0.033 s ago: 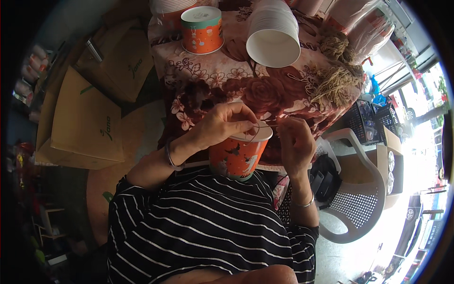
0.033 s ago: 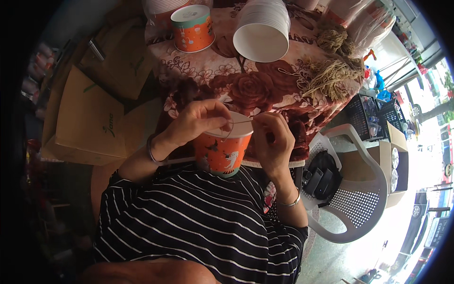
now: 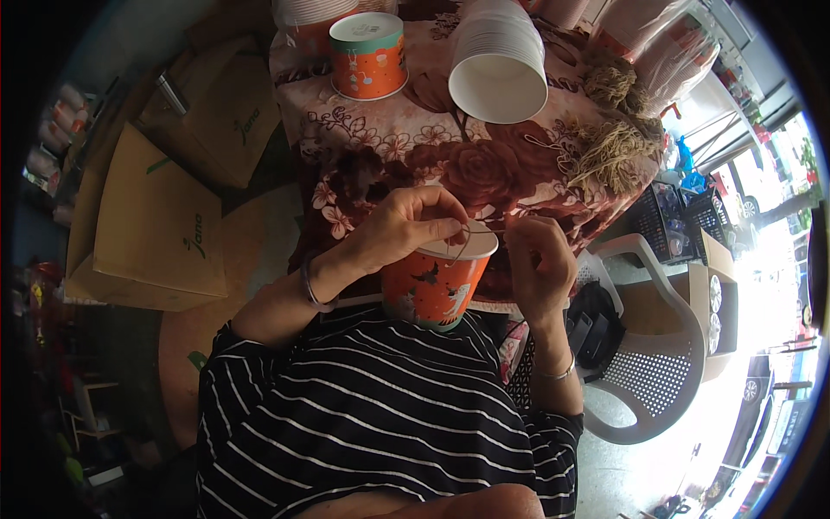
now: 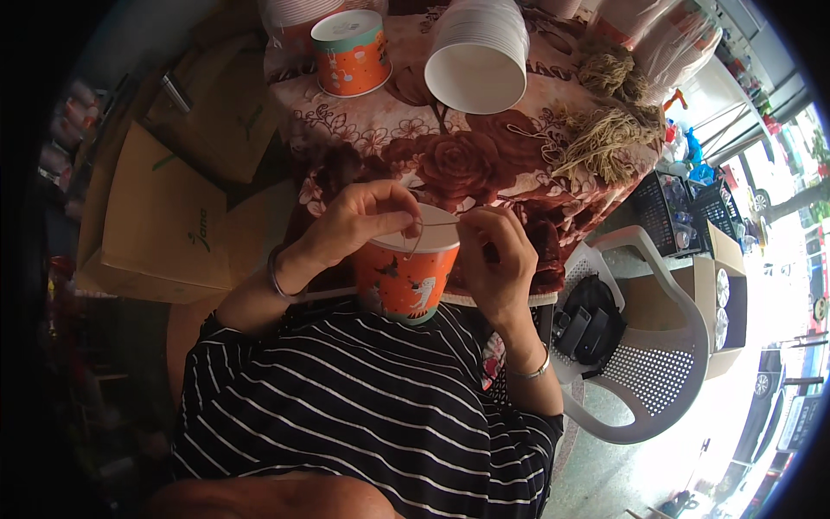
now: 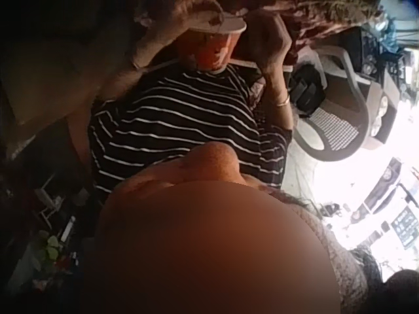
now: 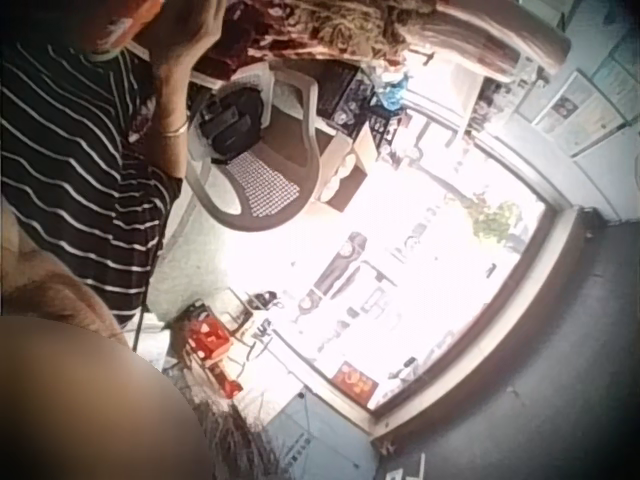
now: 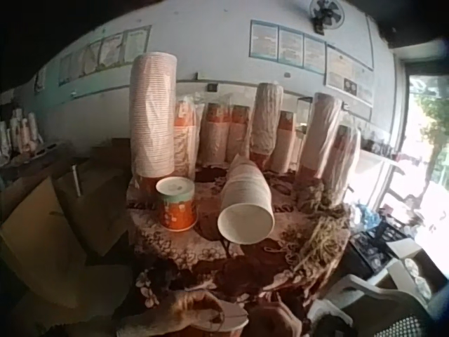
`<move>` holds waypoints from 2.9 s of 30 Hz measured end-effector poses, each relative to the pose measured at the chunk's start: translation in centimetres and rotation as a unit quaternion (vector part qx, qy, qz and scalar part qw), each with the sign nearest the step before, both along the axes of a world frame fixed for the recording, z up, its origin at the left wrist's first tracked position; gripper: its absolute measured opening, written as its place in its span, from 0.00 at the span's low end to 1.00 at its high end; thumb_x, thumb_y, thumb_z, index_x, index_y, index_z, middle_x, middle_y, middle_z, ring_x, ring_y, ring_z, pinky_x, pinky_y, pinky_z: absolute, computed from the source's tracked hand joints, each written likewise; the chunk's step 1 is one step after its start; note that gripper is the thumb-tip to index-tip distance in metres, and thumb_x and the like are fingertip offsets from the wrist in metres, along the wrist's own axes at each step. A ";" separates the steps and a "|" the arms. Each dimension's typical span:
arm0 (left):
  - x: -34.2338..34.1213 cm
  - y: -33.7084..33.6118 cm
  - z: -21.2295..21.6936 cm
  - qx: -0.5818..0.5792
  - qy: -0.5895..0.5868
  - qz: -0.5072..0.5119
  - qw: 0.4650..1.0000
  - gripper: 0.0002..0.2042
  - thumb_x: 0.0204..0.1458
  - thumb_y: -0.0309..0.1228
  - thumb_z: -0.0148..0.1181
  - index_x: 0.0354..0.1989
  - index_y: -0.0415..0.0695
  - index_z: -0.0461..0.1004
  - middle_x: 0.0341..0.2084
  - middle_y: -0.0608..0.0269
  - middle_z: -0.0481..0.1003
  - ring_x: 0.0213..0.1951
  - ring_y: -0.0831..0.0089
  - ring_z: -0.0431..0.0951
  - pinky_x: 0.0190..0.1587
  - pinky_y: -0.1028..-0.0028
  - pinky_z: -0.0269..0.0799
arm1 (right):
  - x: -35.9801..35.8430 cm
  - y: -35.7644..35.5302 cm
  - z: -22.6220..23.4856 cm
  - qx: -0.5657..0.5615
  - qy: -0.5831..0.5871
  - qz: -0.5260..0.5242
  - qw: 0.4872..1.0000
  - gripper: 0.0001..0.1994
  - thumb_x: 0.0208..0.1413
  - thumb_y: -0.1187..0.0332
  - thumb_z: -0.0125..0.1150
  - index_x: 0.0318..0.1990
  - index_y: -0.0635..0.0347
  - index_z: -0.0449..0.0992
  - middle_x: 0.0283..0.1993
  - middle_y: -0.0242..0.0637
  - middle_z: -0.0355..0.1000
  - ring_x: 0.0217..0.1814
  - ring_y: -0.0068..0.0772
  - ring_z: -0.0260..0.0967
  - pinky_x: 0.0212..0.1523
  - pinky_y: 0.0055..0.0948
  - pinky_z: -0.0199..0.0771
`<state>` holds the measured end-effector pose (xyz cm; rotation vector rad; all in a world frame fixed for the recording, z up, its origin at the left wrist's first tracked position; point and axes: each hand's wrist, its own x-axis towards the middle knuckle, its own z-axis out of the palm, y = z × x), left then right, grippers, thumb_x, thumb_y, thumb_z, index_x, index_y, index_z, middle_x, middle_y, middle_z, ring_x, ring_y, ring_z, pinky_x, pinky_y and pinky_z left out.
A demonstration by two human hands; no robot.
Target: Attach twine handles to paper Halloween buckets by threading and knotting.
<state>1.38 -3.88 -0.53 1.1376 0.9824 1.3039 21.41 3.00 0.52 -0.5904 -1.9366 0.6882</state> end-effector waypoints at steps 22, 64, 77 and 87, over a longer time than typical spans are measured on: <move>1.2 0.1 1.1 0.072 0.157 -0.053 0.984 0.18 0.54 0.27 0.61 0.51 0.38 0.65 0.38 0.60 0.78 0.41 0.80 0.76 0.46 0.78 0.72 | -1.1 -0.1 -1.6 -0.111 0.038 0.118 0.986 0.06 0.50 0.78 0.63 0.37 0.63 0.77 0.33 0.32 0.71 0.30 0.21 0.69 0.29 0.19 0.69; 1.3 -0.2 -0.3 0.053 0.130 0.057 0.988 0.04 0.56 0.25 0.55 0.37 0.38 0.70 0.29 0.70 0.70 0.33 0.85 0.70 0.37 0.82 0.69 | -1.6 -1.4 -1.9 -0.197 -0.014 0.055 0.979 0.03 0.53 0.75 0.60 0.34 0.63 0.73 0.25 0.36 0.73 0.25 0.19 0.71 0.27 0.21 0.70; 1.3 0.1 -0.3 0.069 0.136 0.053 0.987 0.05 0.55 0.26 0.57 0.36 0.38 0.71 0.30 0.68 0.73 0.35 0.85 0.72 0.37 0.82 0.70 | -1.5 -2.1 -1.9 -0.147 -0.032 0.056 0.987 0.05 0.54 0.76 0.59 0.38 0.64 0.70 0.28 0.32 0.74 0.29 0.15 0.71 0.29 0.18 0.71; 1.3 -0.3 0.3 0.047 0.145 0.057 0.987 0.06 0.51 0.26 0.63 0.34 0.36 0.76 0.30 0.66 0.77 0.34 0.82 0.75 0.37 0.80 0.73 | -1.6 -2.0 -1.8 -0.147 -0.024 0.048 0.988 0.05 0.54 0.76 0.58 0.37 0.63 0.69 0.28 0.38 0.73 0.26 0.28 0.73 0.28 0.26 0.71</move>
